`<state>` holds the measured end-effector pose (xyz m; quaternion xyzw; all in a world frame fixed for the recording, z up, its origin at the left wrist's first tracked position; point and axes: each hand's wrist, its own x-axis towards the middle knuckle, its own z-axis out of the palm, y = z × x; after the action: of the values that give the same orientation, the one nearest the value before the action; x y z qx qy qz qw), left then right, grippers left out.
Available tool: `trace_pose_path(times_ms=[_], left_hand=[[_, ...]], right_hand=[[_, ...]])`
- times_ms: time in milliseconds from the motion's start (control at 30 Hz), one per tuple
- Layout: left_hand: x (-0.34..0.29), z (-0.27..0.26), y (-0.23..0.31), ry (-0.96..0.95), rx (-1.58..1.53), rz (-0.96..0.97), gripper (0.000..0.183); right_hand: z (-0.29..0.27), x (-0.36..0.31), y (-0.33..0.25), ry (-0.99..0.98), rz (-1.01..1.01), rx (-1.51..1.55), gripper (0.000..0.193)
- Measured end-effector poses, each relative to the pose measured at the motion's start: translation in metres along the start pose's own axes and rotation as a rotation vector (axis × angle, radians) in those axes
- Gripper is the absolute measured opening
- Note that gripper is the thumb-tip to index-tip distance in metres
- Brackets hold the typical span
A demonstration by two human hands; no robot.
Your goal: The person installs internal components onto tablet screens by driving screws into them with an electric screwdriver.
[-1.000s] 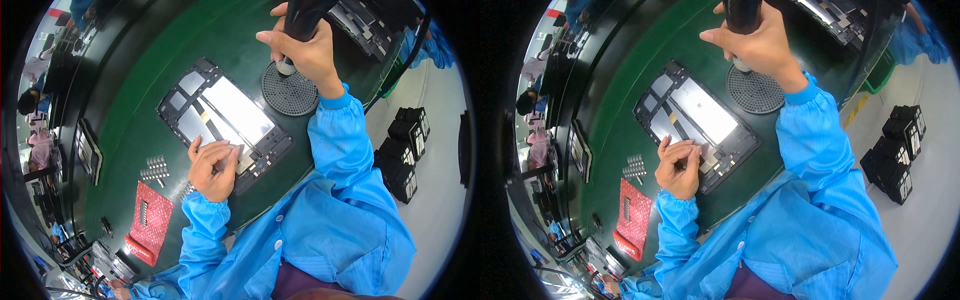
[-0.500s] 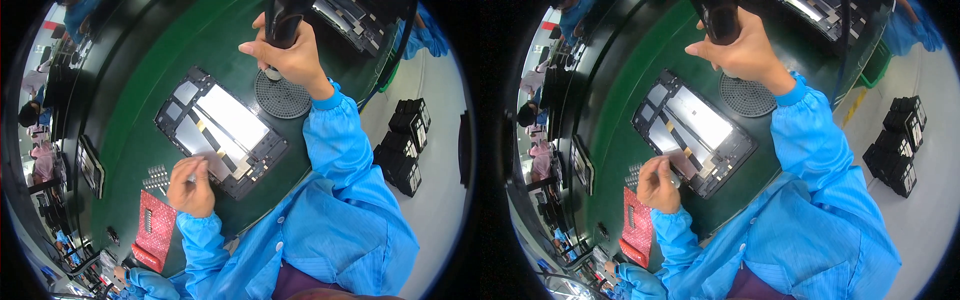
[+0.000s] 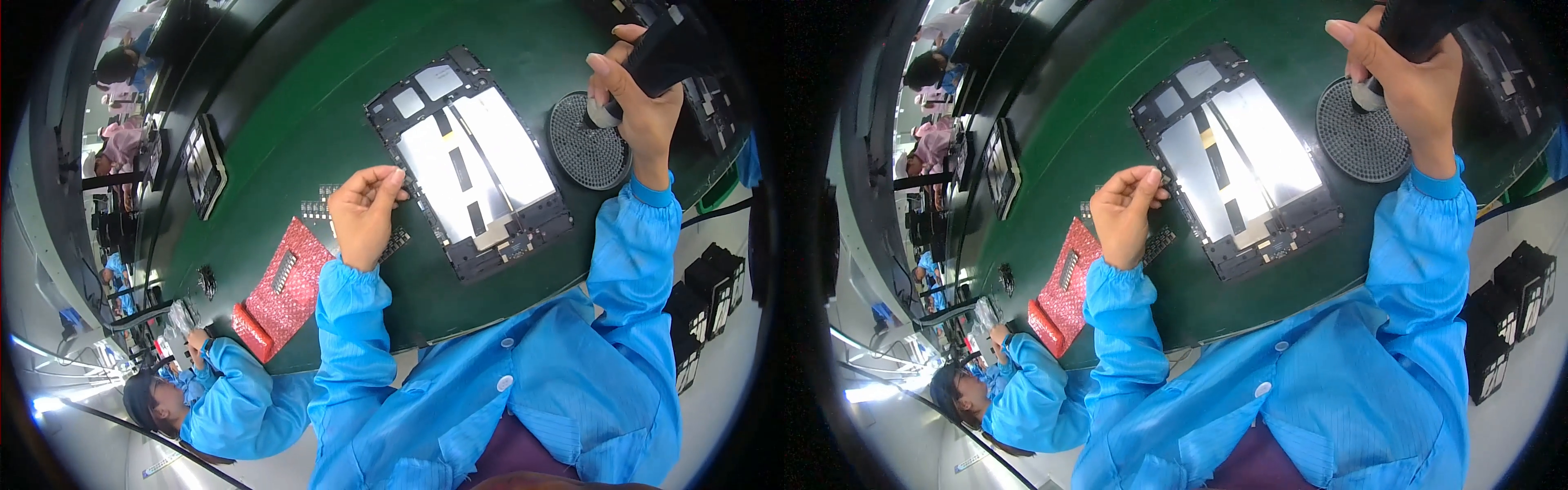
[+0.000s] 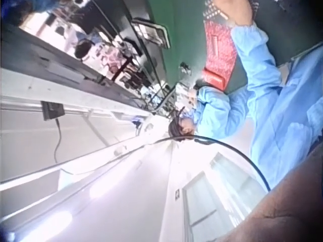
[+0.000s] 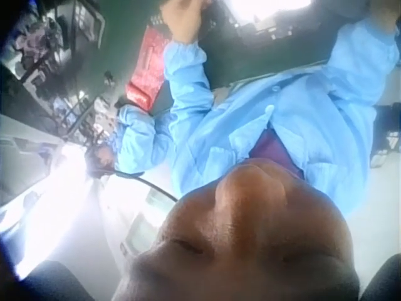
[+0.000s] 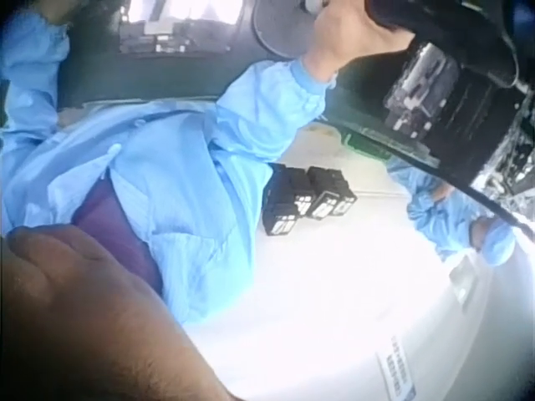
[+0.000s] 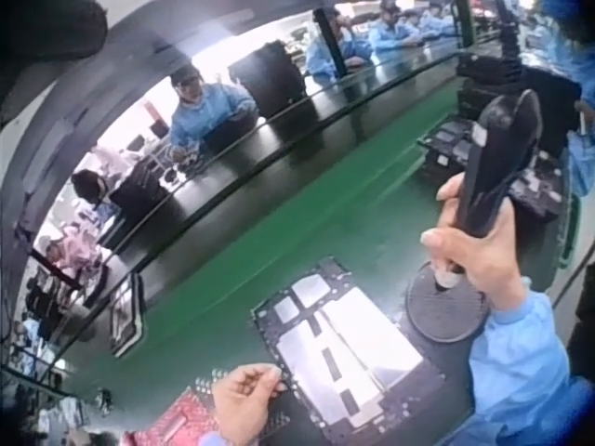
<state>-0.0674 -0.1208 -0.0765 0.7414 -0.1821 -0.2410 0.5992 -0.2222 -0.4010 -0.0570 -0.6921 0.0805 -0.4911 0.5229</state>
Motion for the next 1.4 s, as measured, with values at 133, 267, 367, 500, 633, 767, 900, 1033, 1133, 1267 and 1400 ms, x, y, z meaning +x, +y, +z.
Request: trace_pose_path(times_ms=[133,267,367,500,633,767,900,1033,1133,1267,1400], left_hand=[[0.011,0.001,-0.002,0.027,0.081,0.051,0.015],[0.021,-0.001,0.0,0.001,0.152,0.026,0.015],[0.027,-0.005,0.003,-0.037,0.193,0.008,0.016],[0.03,-0.005,0.004,-0.08,0.188,0.03,0.018],[0.033,-0.009,0.004,-0.061,0.22,-0.001,0.035],[0.064,-0.019,0.007,-0.139,0.338,0.227,0.081],[0.083,-0.022,0.008,-0.325,0.316,0.199,0.099],[0.072,-0.01,0.018,-0.356,0.326,0.14,0.096],[0.07,-0.011,0.01,-0.377,0.329,0.136,0.095],[0.078,-0.013,0.004,-0.464,0.339,0.134,0.094],[0.078,-0.012,-0.005,-0.354,0.512,0.299,0.092]], right_hand=[[0.002,-0.001,0.0,-0.004,-0.005,-0.009,0.037],[0.001,-0.001,-0.002,-0.014,0.0,0.014,0.037],[-0.001,-0.001,-0.001,-0.023,0.0,0.03,0.037],[-0.002,0.0,0.0,-0.038,-0.029,0.005,0.037],[-0.004,0.0,-0.001,-0.049,-0.018,0.043,0.037],[0.005,-0.001,-0.016,0.042,0.011,0.048,0.035],[0.032,-0.007,-0.047,-0.083,-0.048,0.249,0.039],[0.072,-0.009,-0.069,-0.283,-0.002,0.25,0.052],[0.12,-0.01,-0.071,-0.31,0.001,0.356,0.048],[0.157,-0.007,-0.053,-0.352,0.034,0.29,0.041],[0.172,-0.011,-0.038,-0.398,0.044,0.267,0.038]])
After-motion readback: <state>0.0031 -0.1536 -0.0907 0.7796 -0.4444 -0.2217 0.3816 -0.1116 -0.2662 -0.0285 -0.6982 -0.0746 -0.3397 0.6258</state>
